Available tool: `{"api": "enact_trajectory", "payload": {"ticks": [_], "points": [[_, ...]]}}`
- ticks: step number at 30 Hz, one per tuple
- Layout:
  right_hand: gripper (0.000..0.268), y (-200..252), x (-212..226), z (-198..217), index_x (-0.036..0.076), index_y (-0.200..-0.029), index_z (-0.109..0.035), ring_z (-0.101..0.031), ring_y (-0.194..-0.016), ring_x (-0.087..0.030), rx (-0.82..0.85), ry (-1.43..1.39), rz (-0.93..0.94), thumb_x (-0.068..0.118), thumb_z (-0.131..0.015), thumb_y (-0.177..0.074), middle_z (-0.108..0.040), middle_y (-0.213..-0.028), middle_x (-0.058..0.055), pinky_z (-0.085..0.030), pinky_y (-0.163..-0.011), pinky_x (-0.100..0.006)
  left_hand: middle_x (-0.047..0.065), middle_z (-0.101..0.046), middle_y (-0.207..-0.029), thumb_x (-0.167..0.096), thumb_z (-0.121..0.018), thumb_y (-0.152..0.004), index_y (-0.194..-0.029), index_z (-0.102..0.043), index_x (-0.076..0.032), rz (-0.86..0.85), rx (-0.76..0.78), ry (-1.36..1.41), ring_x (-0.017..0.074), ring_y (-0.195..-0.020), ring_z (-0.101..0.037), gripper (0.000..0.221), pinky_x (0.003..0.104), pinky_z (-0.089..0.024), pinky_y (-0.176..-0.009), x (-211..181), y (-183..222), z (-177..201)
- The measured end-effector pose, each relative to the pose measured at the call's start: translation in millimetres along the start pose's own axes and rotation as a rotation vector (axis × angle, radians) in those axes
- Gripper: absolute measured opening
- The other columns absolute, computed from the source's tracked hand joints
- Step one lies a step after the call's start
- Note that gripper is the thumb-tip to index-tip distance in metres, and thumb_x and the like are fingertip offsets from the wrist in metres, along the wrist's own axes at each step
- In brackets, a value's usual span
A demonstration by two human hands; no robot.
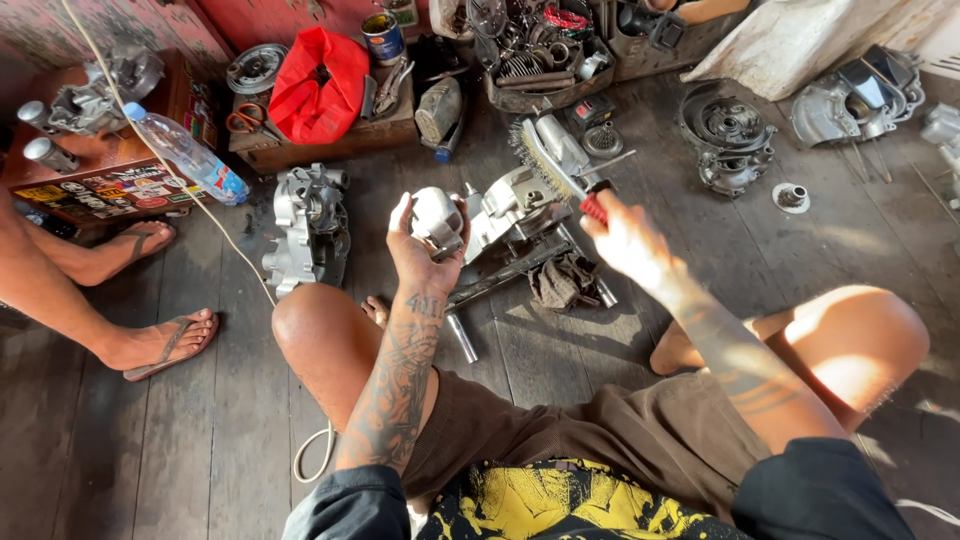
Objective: The person cleans a motorcycle engine component by hand using a wire brush to scrub the surface and a screwdriver to scrape debris from crevices.
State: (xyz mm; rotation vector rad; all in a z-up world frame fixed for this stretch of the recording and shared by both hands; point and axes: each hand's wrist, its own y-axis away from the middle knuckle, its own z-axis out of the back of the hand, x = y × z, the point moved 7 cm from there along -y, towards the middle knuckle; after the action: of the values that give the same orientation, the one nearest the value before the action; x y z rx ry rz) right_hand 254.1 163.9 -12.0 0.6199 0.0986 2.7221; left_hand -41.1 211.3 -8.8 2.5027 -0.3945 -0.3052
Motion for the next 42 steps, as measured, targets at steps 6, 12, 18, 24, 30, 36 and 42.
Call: {"api": "enact_trajectory", "payload": {"ticks": [6,12,18,24,30,36,42], "points": [[0.037,16.0,4.8,-0.2,0.023,-0.126,-0.063,-0.074,-0.096,-0.039,0.045,-0.096,0.039,0.049,-0.059,-0.101,-0.076,-0.1,-0.021,-0.059,-0.084,-0.052,0.026,-0.072,-0.097,-0.029,-0.076,-0.08,-0.102,-0.066,0.004,0.023,0.016,-0.01,0.041,-0.087,-0.074,0.041,0.05,-0.062,-0.083,3.4,8.8,-3.0],[0.034,23.4,8.7,-1.0,0.023,-0.119,-0.062,-0.075,-0.091,-0.04,0.004,-0.063,0.008,0.049,-0.061,-0.098,-0.076,-0.093,-0.021,-0.059,-0.08,-0.053,0.024,-0.073,-0.097,-0.034,-0.076,-0.081,-0.102,-0.067,0.002,0.039,0.033,-0.096,0.0379,-0.087,-0.075,0.043,0.046,-0.062,-0.081,4.6,17.7,-3.6],[0.031,21.3,-4.2,15.1,0.015,-0.113,-0.064,-0.074,-0.085,-0.044,-0.034,-0.07,0.112,0.042,-0.065,-0.099,-0.074,-0.085,-0.023,-0.057,-0.074,-0.054,0.021,-0.074,-0.098,-0.038,-0.073,-0.081,-0.103,-0.068,-0.001,0.037,0.06,-0.137,0.0359,-0.088,-0.075,0.043,0.042,-0.061,-0.075,1.2,15.8,-5.6],[0.034,46.7,-13.2,-14.0,0.011,-0.099,-0.062,-0.072,-0.076,-0.047,-0.012,-0.245,0.187,0.045,-0.067,-0.095,-0.071,-0.074,-0.025,-0.052,-0.067,-0.057,0.021,-0.074,-0.098,-0.039,-0.073,-0.081,-0.102,-0.069,-0.001,0.039,0.061,-0.147,0.0355,-0.088,-0.075,0.043,0.041,-0.061,-0.073,0.5,14.5,-2.7],[0.032,17.4,-49.1,16.9,0.016,-0.095,-0.062,-0.072,-0.082,-0.042,-0.077,-0.086,0.076,0.048,-0.066,-0.098,-0.071,-0.078,-0.022,-0.053,-0.07,-0.055,0.021,-0.074,-0.098,-0.039,-0.074,-0.081,-0.101,-0.068,-0.001,0.061,0.067,-0.17,0.0355,-0.088,-0.076,0.044,0.04,-0.06,-0.071,6.7,17.5,-7.2],[0.028,55.4,-18.1,-1.4,0.006,-0.094,-0.065,-0.072,-0.073,-0.043,-0.022,-0.252,0.184,0.033,-0.072,-0.093,-0.069,-0.074,-0.026,-0.052,-0.065,-0.05,0.021,-0.075,-0.097,-0.04,-0.074,-0.08,-0.101,-0.069,-0.001,0.049,0.07,-0.192,0.0351,-0.087,-0.076,0.045,0.04,-0.059,-0.07,10.6,7.8,0.1],[0.023,22.6,-60.4,59.4,0.015,-0.107,-0.071,-0.072,-0.077,-0.036,-0.203,-0.228,0.044,0.035,-0.075,-0.097,-0.069,-0.076,-0.017,-0.053,-0.068,-0.046,0.02,-0.073,-0.1,-0.039,-0.072,-0.08,-0.104,-0.067,0.0,0.072,0.07,-0.164,0.0346,-0.089,-0.075,0.045,0.038,-0.057,-0.07,5.3,12.6,-4.4]]}}
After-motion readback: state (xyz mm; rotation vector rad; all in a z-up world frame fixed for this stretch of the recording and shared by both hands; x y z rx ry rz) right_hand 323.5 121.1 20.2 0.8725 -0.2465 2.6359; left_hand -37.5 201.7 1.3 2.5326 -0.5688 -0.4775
